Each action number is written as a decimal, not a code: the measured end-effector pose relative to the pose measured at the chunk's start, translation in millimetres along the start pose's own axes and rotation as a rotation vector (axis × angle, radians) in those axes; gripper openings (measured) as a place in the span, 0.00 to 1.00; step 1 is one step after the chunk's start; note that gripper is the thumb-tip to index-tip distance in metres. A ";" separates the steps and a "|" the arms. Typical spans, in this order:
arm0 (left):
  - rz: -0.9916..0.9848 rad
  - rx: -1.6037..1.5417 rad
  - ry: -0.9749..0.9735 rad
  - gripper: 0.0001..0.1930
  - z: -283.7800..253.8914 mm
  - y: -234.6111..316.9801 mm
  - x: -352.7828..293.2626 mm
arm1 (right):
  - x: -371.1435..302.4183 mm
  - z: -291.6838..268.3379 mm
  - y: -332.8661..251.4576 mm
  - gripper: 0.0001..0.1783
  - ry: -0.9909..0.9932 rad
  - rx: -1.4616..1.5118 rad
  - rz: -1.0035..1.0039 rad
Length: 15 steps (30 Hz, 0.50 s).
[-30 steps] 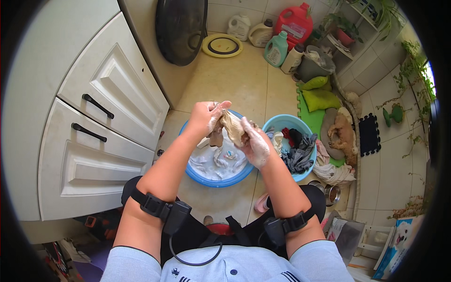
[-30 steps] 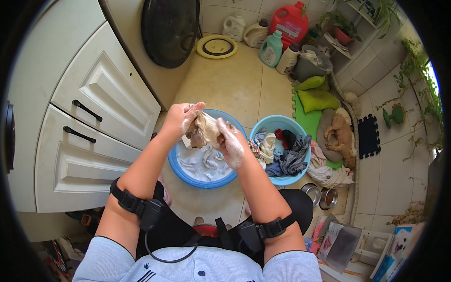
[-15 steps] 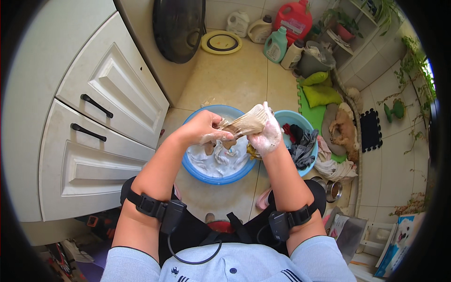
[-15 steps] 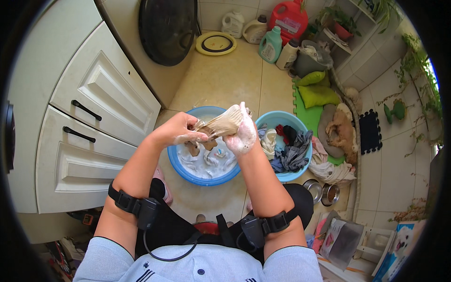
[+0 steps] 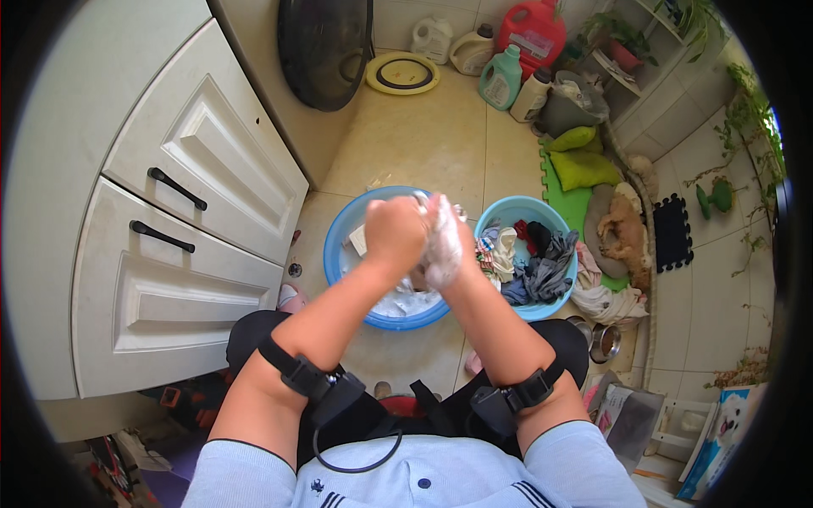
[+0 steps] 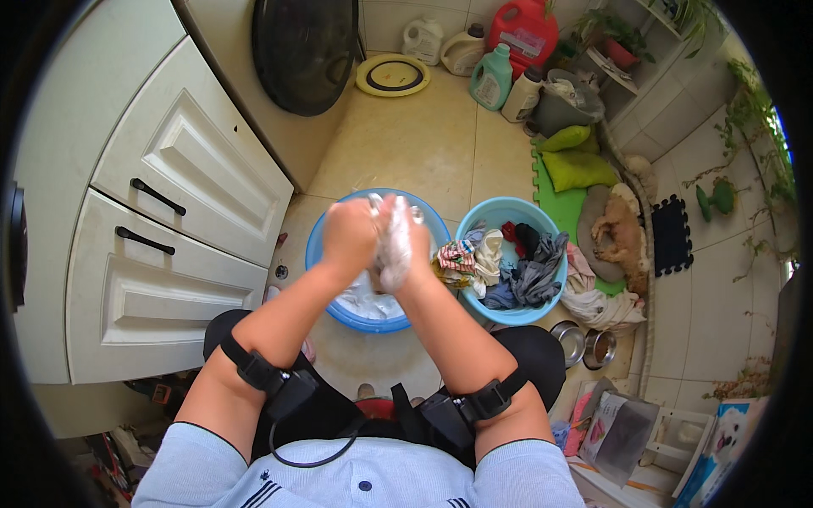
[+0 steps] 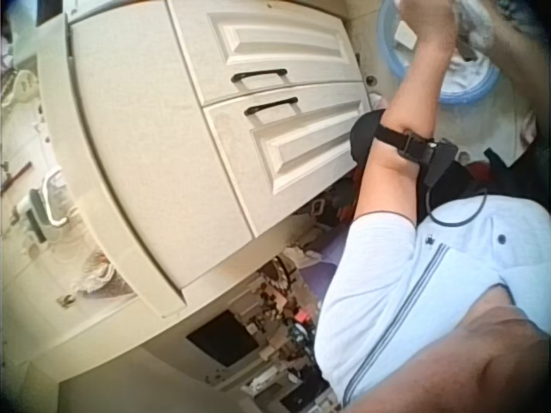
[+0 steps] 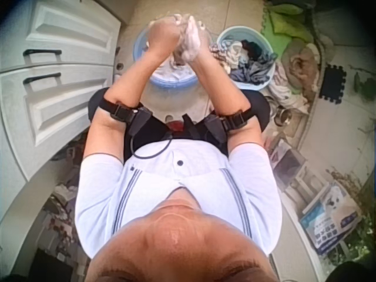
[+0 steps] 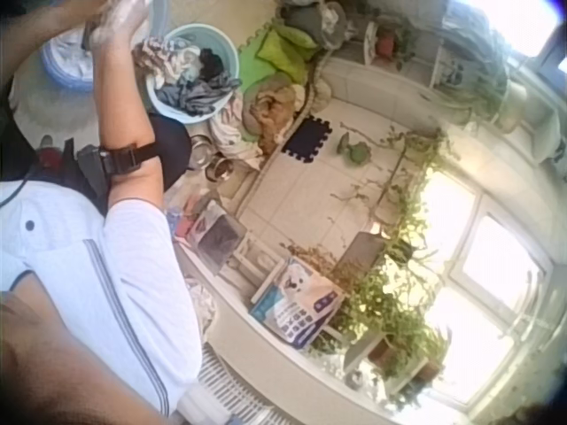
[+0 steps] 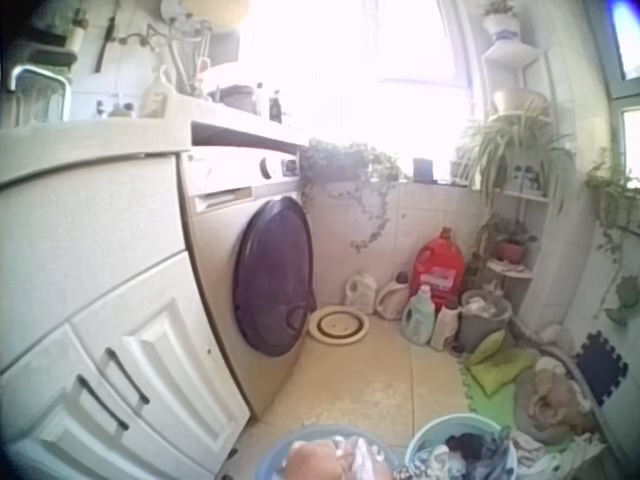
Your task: The recorder is hand-washing small items of clothing in a basin of water using a bar of laundry soap.
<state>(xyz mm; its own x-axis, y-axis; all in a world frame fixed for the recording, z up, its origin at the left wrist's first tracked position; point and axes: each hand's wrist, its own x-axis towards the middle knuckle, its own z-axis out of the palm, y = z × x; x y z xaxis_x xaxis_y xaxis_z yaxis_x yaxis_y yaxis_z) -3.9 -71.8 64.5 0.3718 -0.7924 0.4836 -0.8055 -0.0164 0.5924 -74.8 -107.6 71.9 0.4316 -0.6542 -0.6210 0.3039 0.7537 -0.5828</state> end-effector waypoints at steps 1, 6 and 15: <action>-0.084 0.042 -0.015 0.23 -3.2 -4.5 6.6 | 3.8 3.4 9.7 0.15 -0.017 -0.021 -0.143; 0.088 0.090 0.005 0.22 2.5 20.6 -9.4 | 18.6 -20.1 -1.9 0.16 -0.120 0.116 0.029; -0.110 0.127 -0.032 0.23 0.0 15.6 -6.0 | 25.2 -25.1 4.7 0.17 -0.213 0.045 0.068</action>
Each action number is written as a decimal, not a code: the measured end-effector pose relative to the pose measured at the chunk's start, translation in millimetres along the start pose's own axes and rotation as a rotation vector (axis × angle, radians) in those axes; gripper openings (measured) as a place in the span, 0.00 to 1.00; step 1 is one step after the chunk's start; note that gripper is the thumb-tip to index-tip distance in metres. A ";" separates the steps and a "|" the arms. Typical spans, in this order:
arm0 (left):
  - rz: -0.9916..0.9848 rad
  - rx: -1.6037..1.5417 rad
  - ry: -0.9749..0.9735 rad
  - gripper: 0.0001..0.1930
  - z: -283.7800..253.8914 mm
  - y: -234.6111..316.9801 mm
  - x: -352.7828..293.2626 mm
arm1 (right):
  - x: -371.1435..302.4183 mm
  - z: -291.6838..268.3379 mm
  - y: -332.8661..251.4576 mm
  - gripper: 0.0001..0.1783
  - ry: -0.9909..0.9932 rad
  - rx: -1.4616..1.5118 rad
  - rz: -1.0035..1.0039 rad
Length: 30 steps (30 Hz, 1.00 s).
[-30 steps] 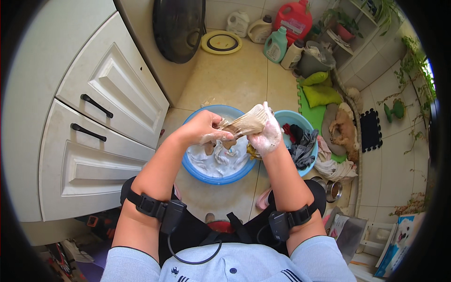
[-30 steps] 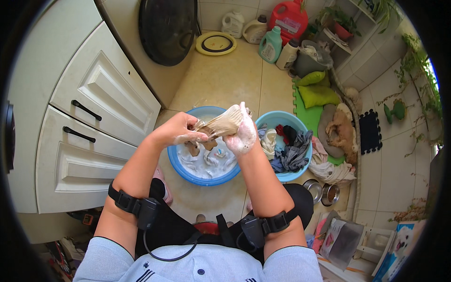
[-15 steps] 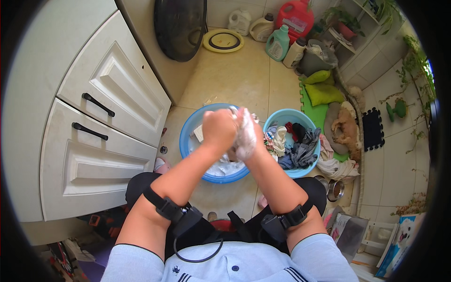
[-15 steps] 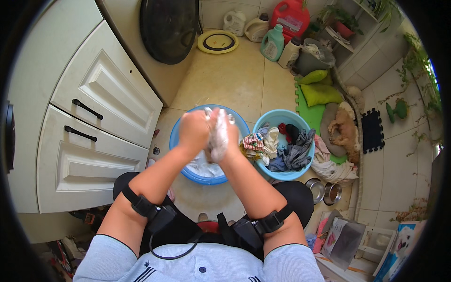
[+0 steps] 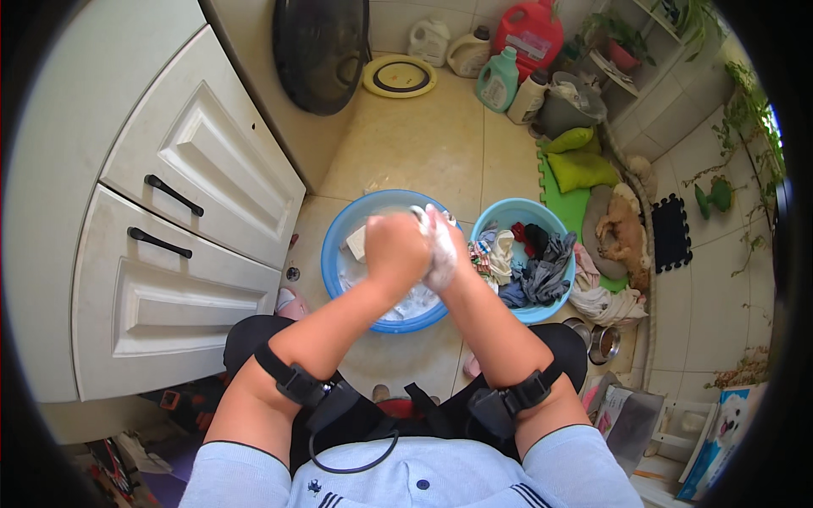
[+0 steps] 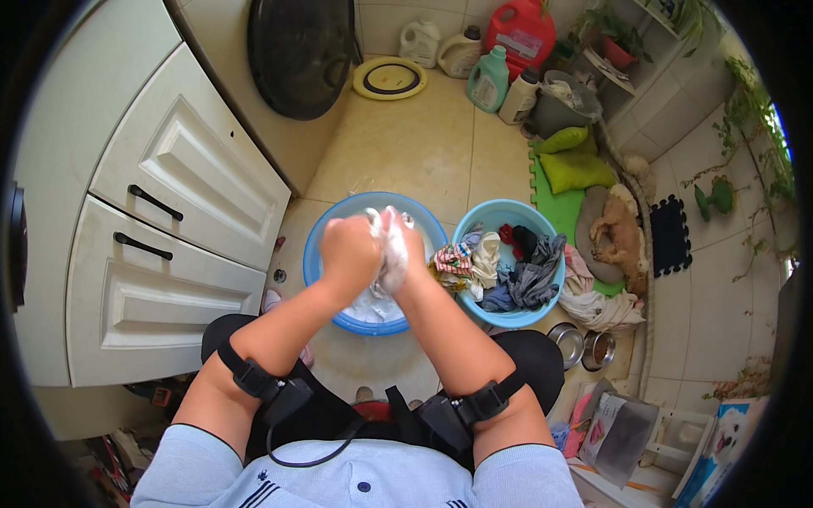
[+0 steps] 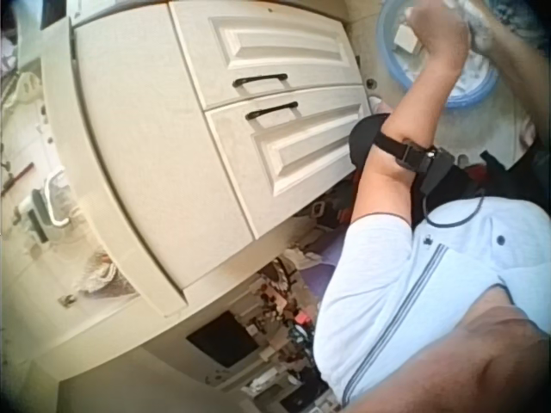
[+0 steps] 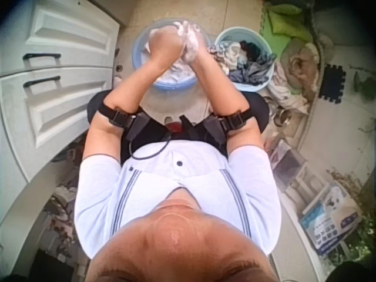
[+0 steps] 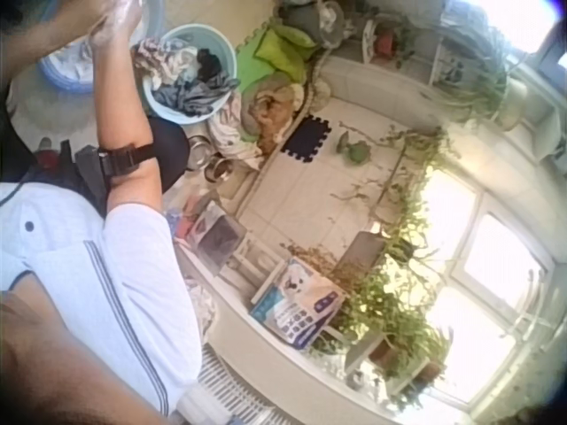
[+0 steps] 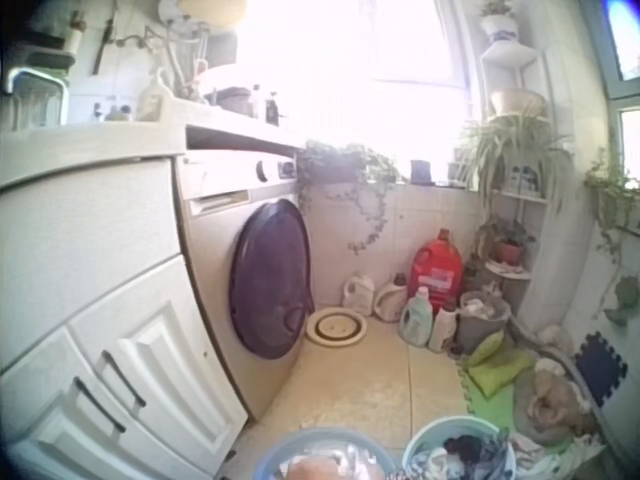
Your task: The recorder is hand-washing small items of clothing in a basin of water using a bar of laundry soap.
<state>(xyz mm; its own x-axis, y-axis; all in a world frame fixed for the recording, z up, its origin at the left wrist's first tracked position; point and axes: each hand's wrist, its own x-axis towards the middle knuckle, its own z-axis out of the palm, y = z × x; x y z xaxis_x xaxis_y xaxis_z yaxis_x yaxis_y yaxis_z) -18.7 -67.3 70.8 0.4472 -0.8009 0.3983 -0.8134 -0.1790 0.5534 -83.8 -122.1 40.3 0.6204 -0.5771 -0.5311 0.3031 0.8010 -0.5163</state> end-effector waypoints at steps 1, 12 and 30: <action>0.003 0.000 0.000 0.23 1.8 2.0 -4.3 | -0.7 0.3 -2.8 0.18 -0.103 0.115 0.079; 0.152 -0.065 0.001 0.21 10.1 3.0 -8.9 | 6.9 -10.4 -0.9 0.16 0.012 0.045 -0.053; -0.324 -0.766 -0.518 0.25 -30.7 -56.6 38.9 | -34.3 7.5 -34.6 0.10 -0.118 -0.236 0.027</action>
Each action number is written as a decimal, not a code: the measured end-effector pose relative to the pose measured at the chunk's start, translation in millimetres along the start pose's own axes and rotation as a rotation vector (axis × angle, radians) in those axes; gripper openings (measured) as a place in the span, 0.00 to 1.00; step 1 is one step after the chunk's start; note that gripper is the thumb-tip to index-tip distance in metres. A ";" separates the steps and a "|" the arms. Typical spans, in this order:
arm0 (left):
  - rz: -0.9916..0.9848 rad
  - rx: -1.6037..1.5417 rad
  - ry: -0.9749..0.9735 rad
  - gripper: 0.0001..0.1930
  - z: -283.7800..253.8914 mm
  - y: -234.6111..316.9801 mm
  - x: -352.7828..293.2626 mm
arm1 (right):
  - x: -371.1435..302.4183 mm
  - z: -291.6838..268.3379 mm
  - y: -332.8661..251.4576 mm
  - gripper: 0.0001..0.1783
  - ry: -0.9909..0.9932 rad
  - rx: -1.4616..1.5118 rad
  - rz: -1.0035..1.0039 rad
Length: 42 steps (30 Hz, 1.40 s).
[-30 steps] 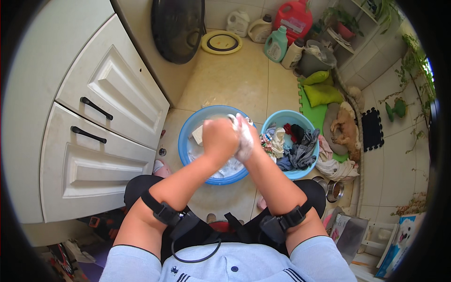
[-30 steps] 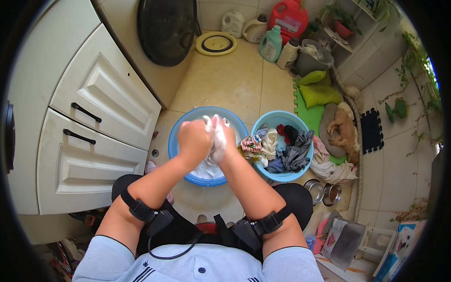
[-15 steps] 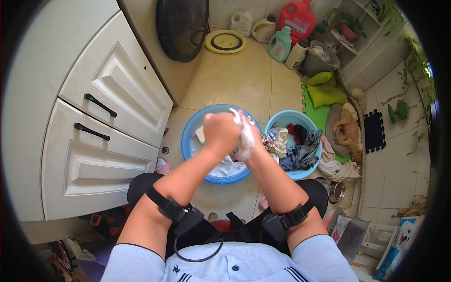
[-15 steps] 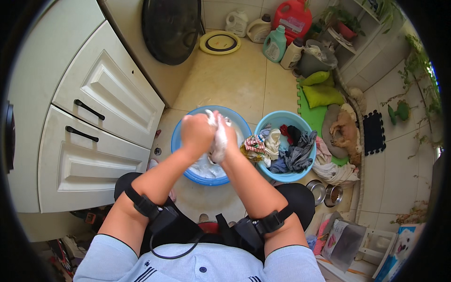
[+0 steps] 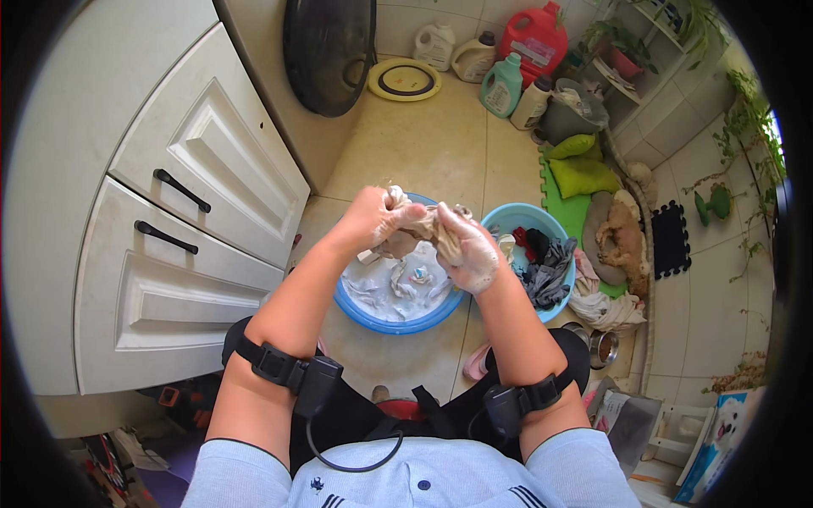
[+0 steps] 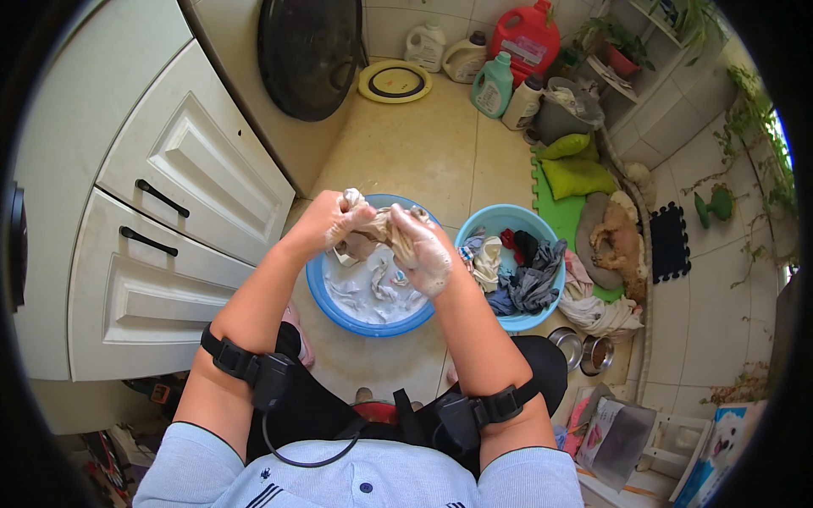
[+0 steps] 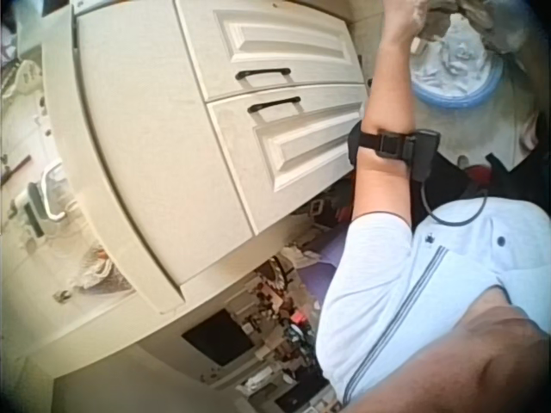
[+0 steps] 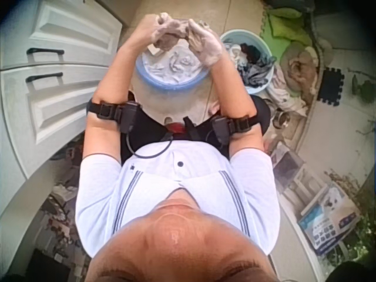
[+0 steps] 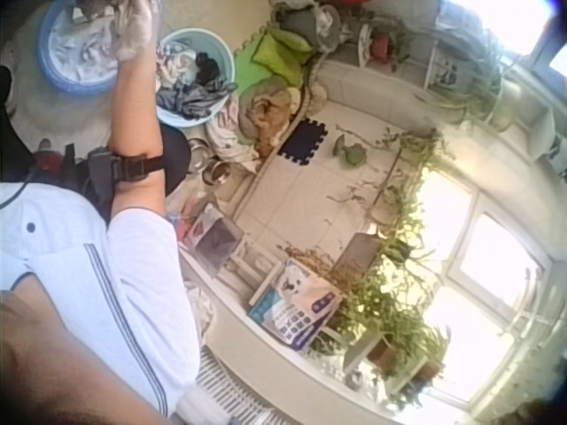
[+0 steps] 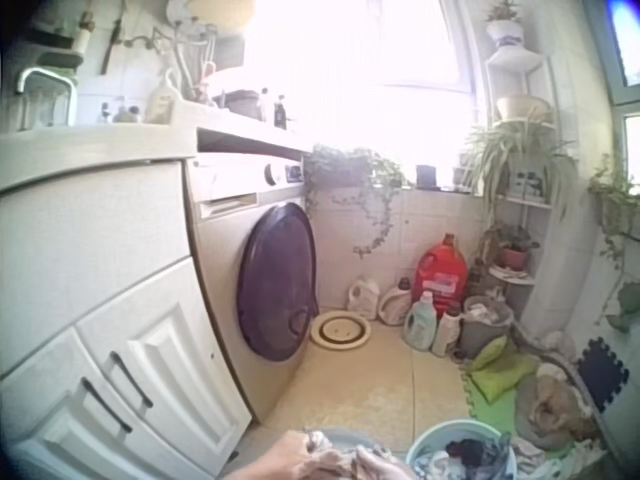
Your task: The recorder is hand-washing small items of clothing in a basin of water using a bar of laundry soap.
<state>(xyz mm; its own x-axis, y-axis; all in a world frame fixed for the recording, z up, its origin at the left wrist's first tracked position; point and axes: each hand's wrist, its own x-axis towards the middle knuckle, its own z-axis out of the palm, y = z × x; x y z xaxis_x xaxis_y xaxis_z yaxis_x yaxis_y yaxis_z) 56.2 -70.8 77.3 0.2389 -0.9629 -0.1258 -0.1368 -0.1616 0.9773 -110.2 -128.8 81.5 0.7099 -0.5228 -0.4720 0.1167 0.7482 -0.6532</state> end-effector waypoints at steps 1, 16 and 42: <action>-0.018 0.014 -0.094 0.24 0.3 -0.7 -1.5 | 2.4 -7.0 -2.9 0.09 -0.065 0.037 -0.021; 0.597 0.576 0.314 0.16 60.0 2.3 -22.5 | 24.0 9.3 13.4 0.16 0.218 0.183 -0.126; 0.215 0.385 0.531 0.19 70.0 -6.5 -13.4 | 28.8 17.9 30.3 0.16 0.257 0.052 -0.211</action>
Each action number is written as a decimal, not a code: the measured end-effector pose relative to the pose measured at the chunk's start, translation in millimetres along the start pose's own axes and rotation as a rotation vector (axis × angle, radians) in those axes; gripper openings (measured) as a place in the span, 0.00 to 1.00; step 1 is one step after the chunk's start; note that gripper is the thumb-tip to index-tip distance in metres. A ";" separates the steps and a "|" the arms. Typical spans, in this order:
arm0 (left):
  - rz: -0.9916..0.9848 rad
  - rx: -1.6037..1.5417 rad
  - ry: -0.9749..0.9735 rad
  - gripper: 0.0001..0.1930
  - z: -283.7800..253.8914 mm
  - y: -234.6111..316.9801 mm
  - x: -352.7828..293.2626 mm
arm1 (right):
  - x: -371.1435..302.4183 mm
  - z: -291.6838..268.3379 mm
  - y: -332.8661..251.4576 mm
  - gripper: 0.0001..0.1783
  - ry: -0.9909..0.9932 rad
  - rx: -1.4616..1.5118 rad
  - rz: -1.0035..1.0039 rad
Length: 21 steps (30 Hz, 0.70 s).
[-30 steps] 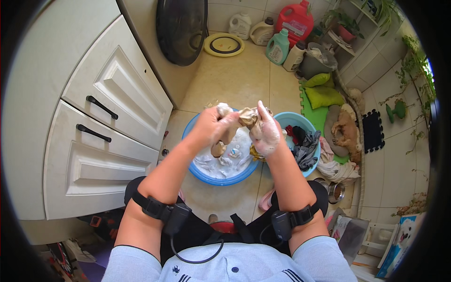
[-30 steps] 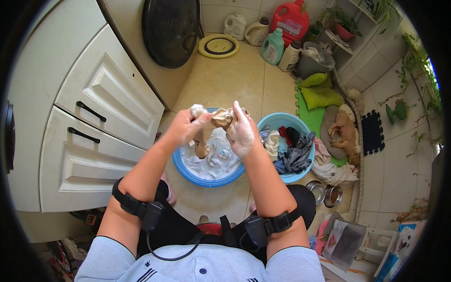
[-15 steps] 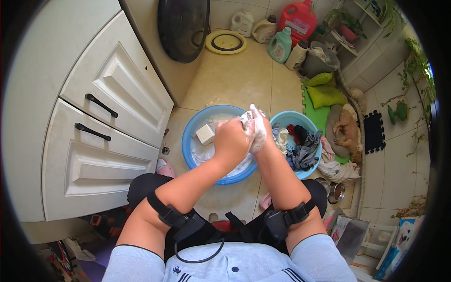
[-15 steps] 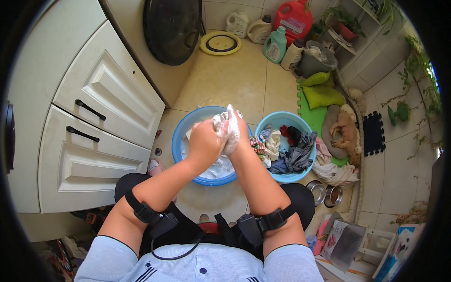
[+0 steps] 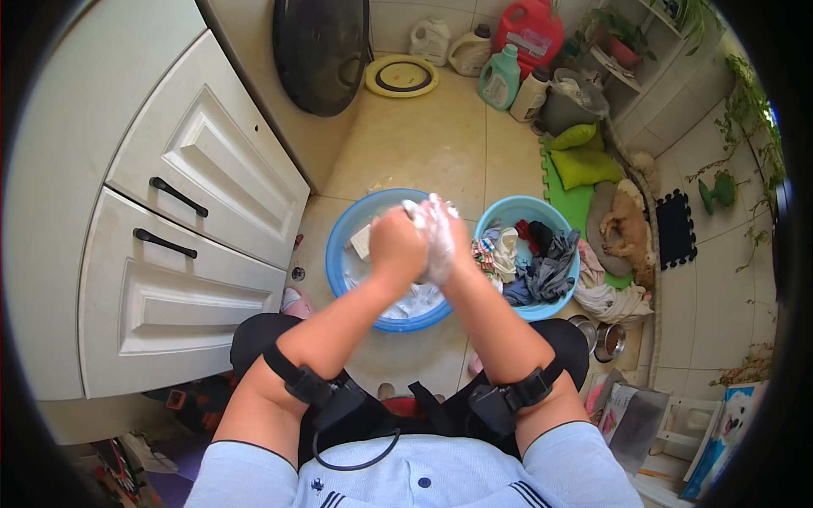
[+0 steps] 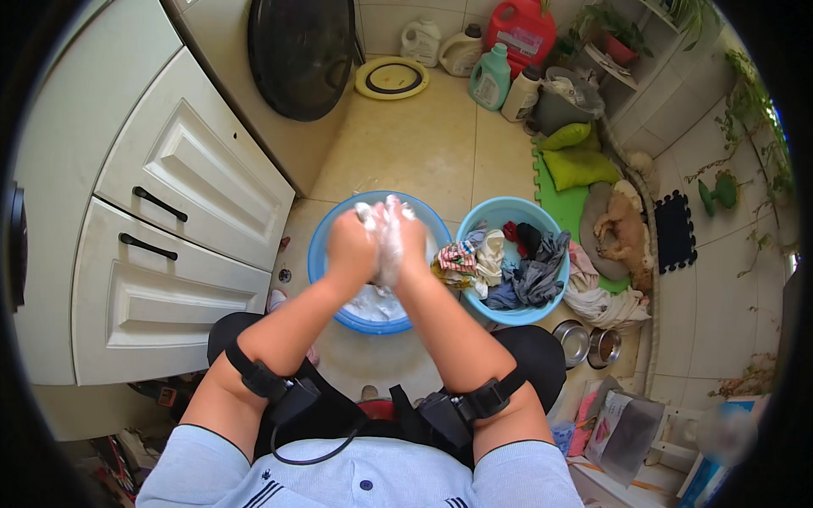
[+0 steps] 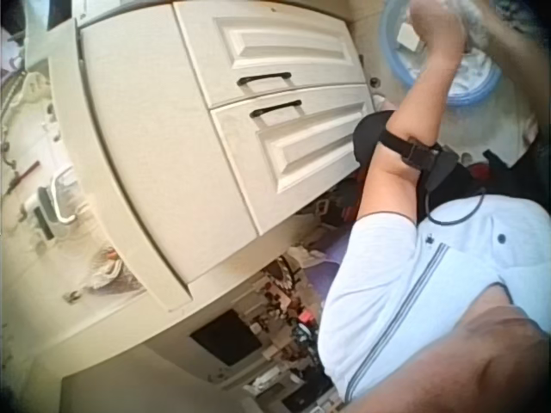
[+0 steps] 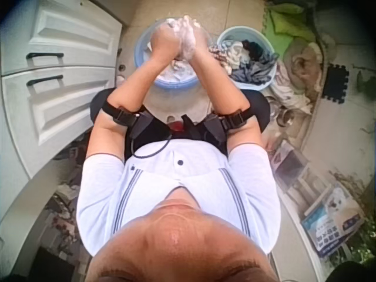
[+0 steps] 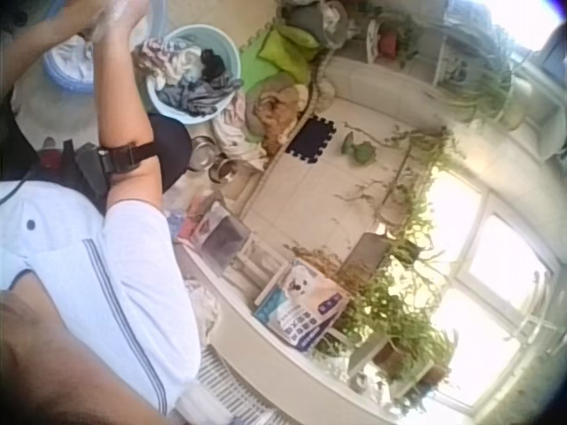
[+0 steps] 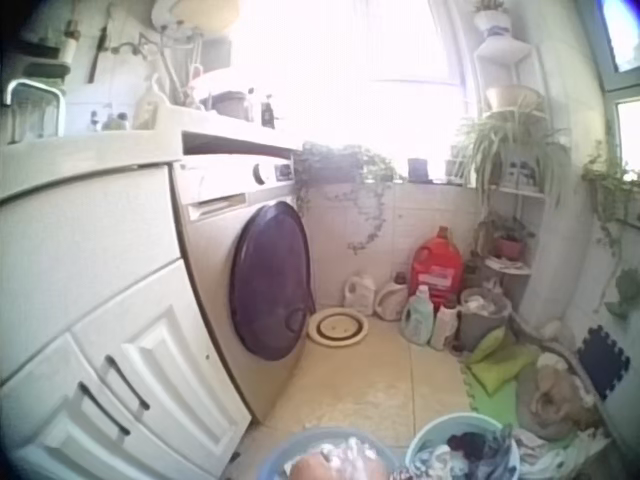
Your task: The recorder is hand-washing small items of clothing in a basin of water using a bar of laundry soap.
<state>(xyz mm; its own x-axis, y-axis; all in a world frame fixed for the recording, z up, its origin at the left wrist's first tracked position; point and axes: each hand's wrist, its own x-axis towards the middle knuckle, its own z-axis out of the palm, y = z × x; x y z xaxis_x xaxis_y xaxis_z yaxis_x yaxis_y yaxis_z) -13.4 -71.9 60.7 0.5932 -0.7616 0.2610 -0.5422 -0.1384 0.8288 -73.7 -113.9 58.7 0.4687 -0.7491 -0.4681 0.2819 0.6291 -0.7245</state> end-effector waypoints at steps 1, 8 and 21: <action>-0.099 0.042 -0.005 0.20 -2.4 -10.1 8.2 | -2.6 3.9 6.5 0.17 -0.008 -0.059 -0.012; -0.118 0.014 0.002 0.20 -3.6 5.0 1.1 | -6.0 0.0 -3.8 0.14 -0.037 0.084 0.057; -0.041 0.036 -0.104 0.21 4.1 9.5 -8.3 | -6.7 -0.7 -15.5 0.14 -0.024 0.171 0.225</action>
<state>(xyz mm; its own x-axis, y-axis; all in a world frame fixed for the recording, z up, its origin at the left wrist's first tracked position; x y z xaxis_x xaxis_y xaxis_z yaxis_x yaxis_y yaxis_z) -25.9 -69.5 64.4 0.5515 -0.8161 0.1727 -0.5409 -0.1923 0.8188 -81.8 -118.8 72.7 0.5548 -0.5826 -0.5940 0.3044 0.8065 -0.5068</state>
